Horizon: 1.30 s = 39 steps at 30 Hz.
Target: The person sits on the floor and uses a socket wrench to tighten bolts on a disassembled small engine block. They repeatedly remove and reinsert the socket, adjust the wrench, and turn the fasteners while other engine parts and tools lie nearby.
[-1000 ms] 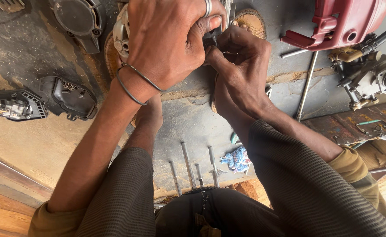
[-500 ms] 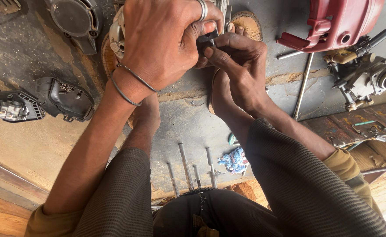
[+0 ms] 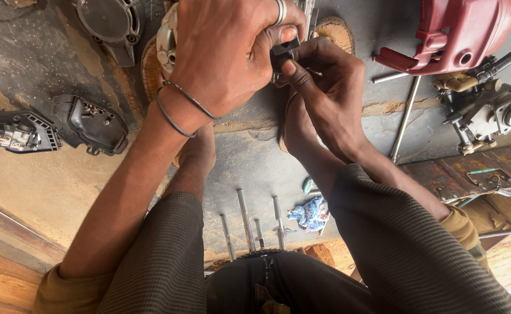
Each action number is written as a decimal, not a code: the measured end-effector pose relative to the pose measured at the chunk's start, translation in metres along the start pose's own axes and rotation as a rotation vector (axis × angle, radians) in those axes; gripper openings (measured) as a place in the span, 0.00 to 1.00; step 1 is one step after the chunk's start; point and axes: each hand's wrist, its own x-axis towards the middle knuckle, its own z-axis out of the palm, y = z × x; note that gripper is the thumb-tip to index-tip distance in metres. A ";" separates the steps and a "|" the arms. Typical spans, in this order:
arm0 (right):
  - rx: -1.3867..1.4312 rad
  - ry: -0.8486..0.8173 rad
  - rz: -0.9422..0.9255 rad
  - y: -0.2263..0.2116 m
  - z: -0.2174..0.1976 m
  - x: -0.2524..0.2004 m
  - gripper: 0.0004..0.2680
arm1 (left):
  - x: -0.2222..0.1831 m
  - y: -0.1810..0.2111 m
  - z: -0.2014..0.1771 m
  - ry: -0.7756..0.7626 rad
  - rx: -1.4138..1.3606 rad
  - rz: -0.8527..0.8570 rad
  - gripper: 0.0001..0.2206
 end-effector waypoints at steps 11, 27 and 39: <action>0.005 -0.007 0.154 -0.014 -0.009 0.009 0.03 | 0.002 -0.001 0.004 0.027 -0.009 0.074 0.06; -0.525 -0.002 -0.219 -0.025 -0.001 0.005 0.05 | -0.001 -0.001 -0.004 -0.018 -0.047 0.070 0.04; -0.595 0.025 -0.259 -0.020 0.003 0.005 0.08 | -0.019 0.022 -0.012 0.032 0.205 0.095 0.13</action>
